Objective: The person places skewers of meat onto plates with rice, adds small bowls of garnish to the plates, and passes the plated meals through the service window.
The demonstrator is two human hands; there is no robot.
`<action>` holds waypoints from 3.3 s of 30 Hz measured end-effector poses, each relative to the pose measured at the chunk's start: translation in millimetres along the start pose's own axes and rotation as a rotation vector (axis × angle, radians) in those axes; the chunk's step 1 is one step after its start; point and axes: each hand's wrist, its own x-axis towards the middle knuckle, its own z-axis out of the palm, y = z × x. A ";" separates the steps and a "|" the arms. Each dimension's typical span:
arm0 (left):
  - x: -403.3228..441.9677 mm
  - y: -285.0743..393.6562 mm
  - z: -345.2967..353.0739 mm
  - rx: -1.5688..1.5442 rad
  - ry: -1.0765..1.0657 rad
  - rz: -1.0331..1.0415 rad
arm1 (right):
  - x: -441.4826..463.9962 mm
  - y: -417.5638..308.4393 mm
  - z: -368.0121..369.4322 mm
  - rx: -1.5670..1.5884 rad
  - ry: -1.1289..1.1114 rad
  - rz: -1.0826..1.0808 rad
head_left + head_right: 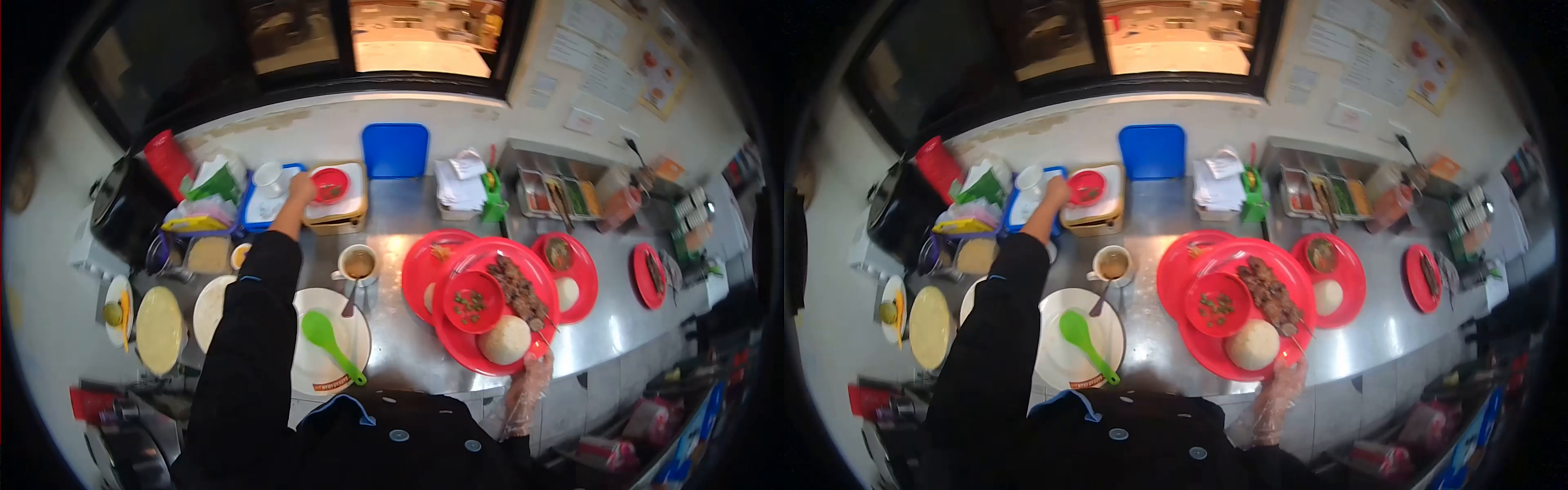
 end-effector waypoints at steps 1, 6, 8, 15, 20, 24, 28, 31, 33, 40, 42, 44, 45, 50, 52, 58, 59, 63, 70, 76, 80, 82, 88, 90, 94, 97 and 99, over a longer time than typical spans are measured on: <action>-9.5 0.0 -15.3 -0.004 -0.095 0.043 | -4.1 -0.1 8.0 -0.003 0.024 0.026; -42.0 65.1 -87.2 0.067 -0.100 0.161 | -15.8 -12.7 29.8 0.094 -0.028 0.114; -93.6 121.8 -116.2 -0.233 0.000 0.439 | -15.9 -12.8 31.7 0.103 -0.037 0.111; -247.2 202.0 -117.2 -0.259 -0.406 1.259 | 4.5 -2.7 27.9 0.074 -0.068 0.068; -250.1 190.2 -123.7 -0.334 -0.436 1.098 | 17.4 -9.9 33.3 0.064 -0.151 0.101; -197.2 128.5 -162.1 -0.505 -0.295 0.776 | 40.8 1.2 31.9 -0.026 -0.195 0.110; -129.8 43.3 -156.2 -0.336 -0.118 0.399 | 54.9 10.8 35.7 -0.075 -0.281 0.054; -71.6 21.8 -117.9 -0.243 -0.094 0.235 | 55.2 9.0 51.0 -0.001 -0.285 0.101; -43.5 20.6 -96.8 -0.229 -0.104 0.171 | 53.2 8.9 60.7 0.017 -0.283 0.104; -13.2 38.6 -41.5 -0.007 -0.398 0.170 | 50.9 4.5 70.5 -0.001 -0.217 0.091; -43.0 58.9 -52.5 0.141 -0.051 0.262 | 53.8 5.4 71.3 -0.039 -0.186 0.096; -66.5 99.2 -67.7 0.009 0.035 0.518 | 52.4 0.0 79.6 -0.055 -0.208 0.092; -79.0 120.7 -79.6 -0.098 -0.026 0.631 | 53.1 0.7 82.4 -0.060 -0.203 0.098; -159.9 164.1 -98.8 -0.462 -0.397 0.485 | 51.4 5.6 89.2 0.108 -0.276 0.092; -198.5 153.8 -114.1 -0.726 -0.666 0.184 | 48.8 0.7 92.3 0.095 -0.265 0.078; -310.3 162.7 -96.4 -1.754 -0.789 -0.219 | 33.0 -29.6 112.6 0.136 -0.287 0.118; -310.1 161.5 -91.1 -1.844 -0.700 -0.186 | 27.2 -49.9 119.9 0.015 -0.396 0.157; -296.2 142.4 -95.0 -1.970 -0.588 -0.137 | 70.0 -122.4 105.1 -1.118 -1.279 0.246; -287.6 131.2 -117.7 -1.852 -0.741 -0.045 | 74.9 -204.1 234.8 -1.236 -1.457 -1.002; -296.3 140.0 -128.6 -1.880 -0.828 -0.054 | 122.1 -115.6 278.7 -1.235 -1.593 -0.295; -292.8 138.9 -127.9 -1.893 -0.860 -0.075 | 138.8 -85.0 258.3 -0.363 -1.465 0.644; -288.9 138.9 -129.5 -1.895 -0.863 -0.072 | 137.4 -83.7 248.5 -0.272 -1.489 0.493; -269.3 139.8 -146.0 -1.846 -0.861 -0.054 | 118.6 -163.5 256.3 -0.420 -1.474 -0.052; -258.9 140.6 -150.5 -1.837 -0.880 -0.045 | 125.8 -169.3 252.4 -0.129 -1.240 0.213; -230.5 145.2 -161.5 -1.880 -0.828 -0.049 | 182.0 -166.1 230.7 -0.388 -1.004 -0.057; -187.8 145.7 -158.8 -1.925 -0.774 -0.016 | 196.3 -158.0 226.3 -0.348 -0.971 0.083; -148.3 147.8 -151.8 -1.922 -0.762 -0.034 | 198.7 -137.6 234.4 -0.169 -0.905 0.135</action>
